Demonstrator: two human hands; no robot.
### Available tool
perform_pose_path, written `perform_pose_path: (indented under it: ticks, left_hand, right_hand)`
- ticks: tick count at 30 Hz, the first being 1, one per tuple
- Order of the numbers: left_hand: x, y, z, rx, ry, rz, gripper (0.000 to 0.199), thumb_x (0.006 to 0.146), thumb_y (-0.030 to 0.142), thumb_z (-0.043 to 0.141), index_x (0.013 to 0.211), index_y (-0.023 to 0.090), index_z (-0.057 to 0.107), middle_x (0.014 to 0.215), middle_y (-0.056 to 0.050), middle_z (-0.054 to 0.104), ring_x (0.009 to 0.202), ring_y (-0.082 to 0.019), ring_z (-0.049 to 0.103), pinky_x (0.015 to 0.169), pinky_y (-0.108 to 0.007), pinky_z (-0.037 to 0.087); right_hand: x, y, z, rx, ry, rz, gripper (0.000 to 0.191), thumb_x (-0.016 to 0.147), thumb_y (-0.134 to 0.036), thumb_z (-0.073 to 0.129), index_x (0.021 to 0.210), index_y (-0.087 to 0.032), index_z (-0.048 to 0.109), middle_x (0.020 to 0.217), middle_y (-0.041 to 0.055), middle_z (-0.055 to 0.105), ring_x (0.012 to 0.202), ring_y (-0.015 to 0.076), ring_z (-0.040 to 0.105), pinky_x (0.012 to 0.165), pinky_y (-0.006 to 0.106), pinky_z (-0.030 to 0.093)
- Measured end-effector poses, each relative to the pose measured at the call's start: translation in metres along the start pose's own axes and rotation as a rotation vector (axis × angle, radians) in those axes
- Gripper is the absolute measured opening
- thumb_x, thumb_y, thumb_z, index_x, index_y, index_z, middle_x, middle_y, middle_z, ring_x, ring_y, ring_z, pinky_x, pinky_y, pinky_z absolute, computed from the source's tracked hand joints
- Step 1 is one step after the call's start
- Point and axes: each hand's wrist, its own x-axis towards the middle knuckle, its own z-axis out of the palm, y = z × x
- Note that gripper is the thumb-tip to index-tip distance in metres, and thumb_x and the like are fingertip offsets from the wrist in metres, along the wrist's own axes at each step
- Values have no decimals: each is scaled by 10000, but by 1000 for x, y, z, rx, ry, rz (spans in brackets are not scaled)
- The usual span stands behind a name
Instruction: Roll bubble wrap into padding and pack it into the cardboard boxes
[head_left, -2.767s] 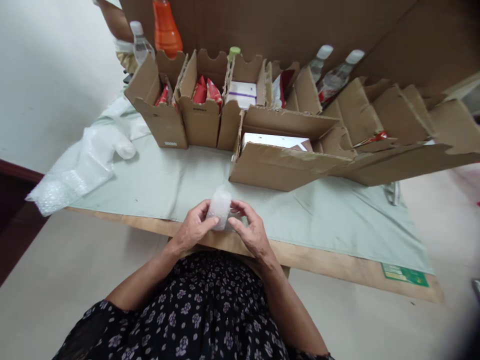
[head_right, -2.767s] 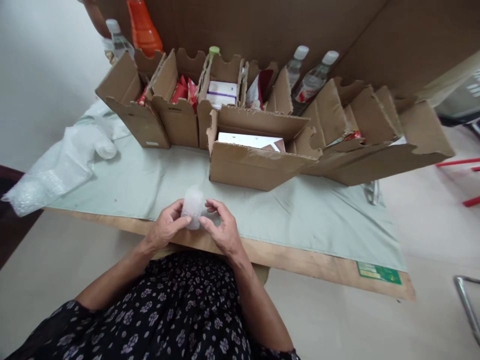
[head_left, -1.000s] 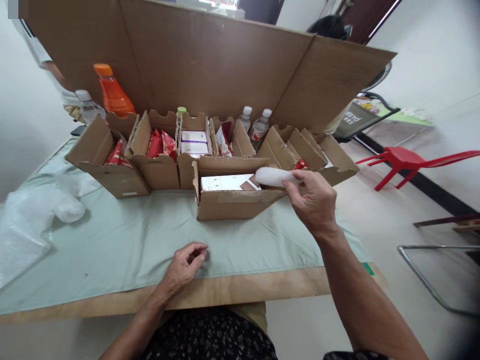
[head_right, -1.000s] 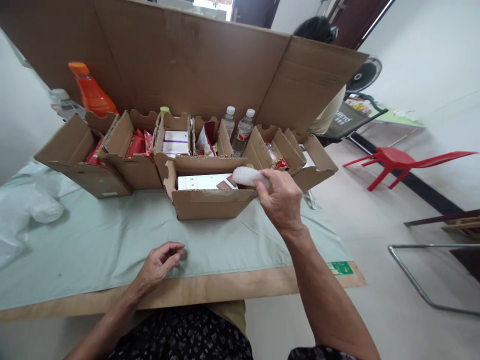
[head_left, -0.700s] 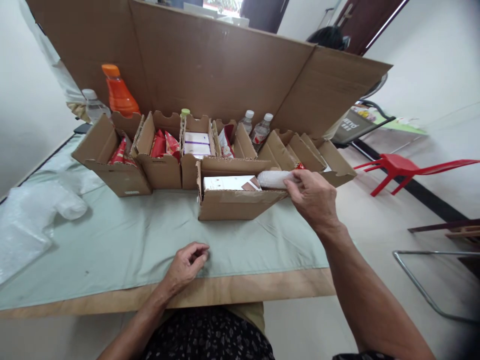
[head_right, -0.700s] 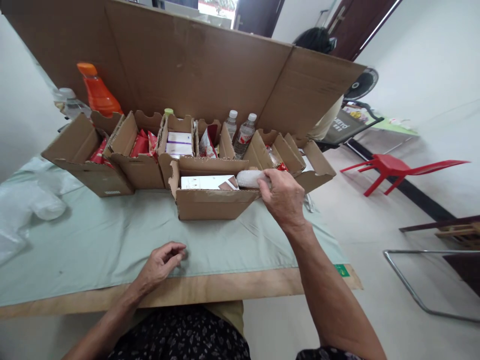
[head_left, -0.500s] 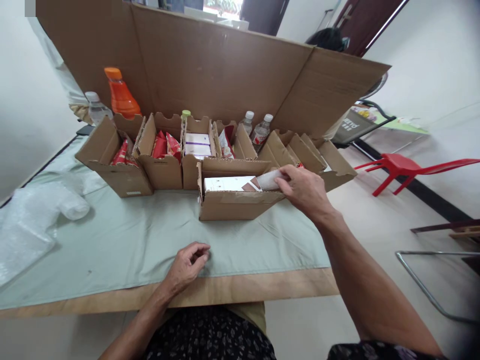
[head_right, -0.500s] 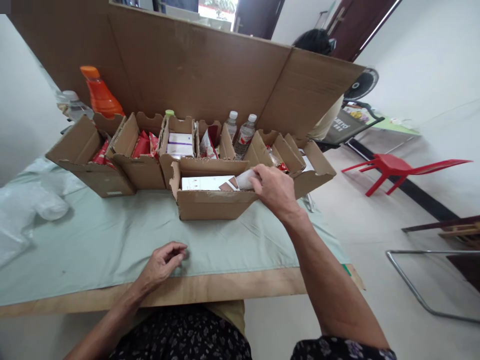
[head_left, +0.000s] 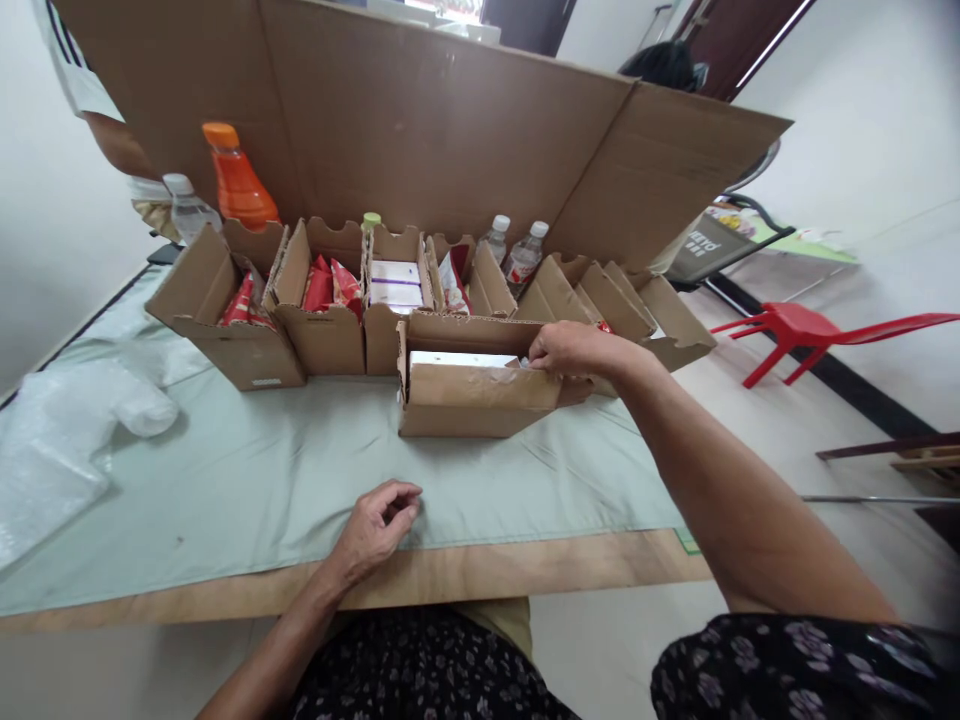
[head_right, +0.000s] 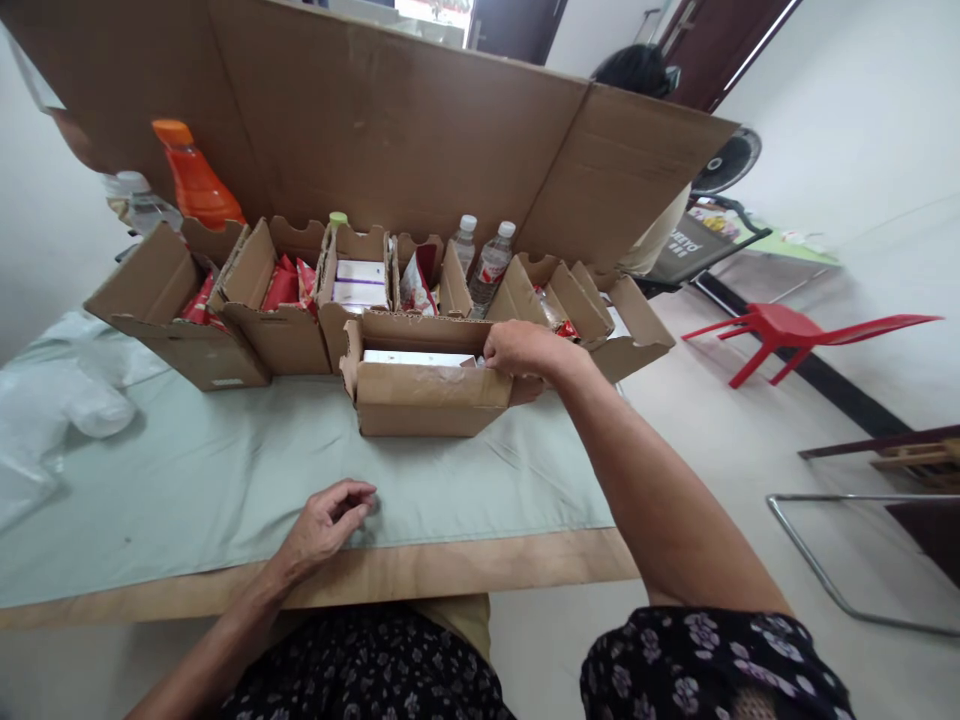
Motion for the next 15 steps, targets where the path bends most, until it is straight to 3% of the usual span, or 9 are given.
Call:
perform_pose_path:
  ticks: [3,10,15]
  left_hand:
    - [0,0,0,3,9,12,310,897,373,592,1030,158,771,903,-87,763,796,-189,719,704,-278,564]
    - [-1,1,0,2,5,-8,306,900,390,599,1021,164,766,900,-80,759,737,-177,701,665,-276,557]
    - [0,2,0,-9,19,-29,297,877,390,625,1013,171,774,886,-76,764,749,-178,697,674,-275,550]
  right_hand:
    - [9,5,-3,82,-112,-51,220,788,-133,586,641,-193,737,603,46,691,587,205,667,617,303,441]
    - [33,3,-2,96,-226,-125,121,706,-175,638,653,-197,744,593,32,685,589,199,640,602,306,451]
    - [28,-3,-5,40,-193,-111,112,718,-216,653,683,-192,757,603,31,689,576,180,612,570,287,418]
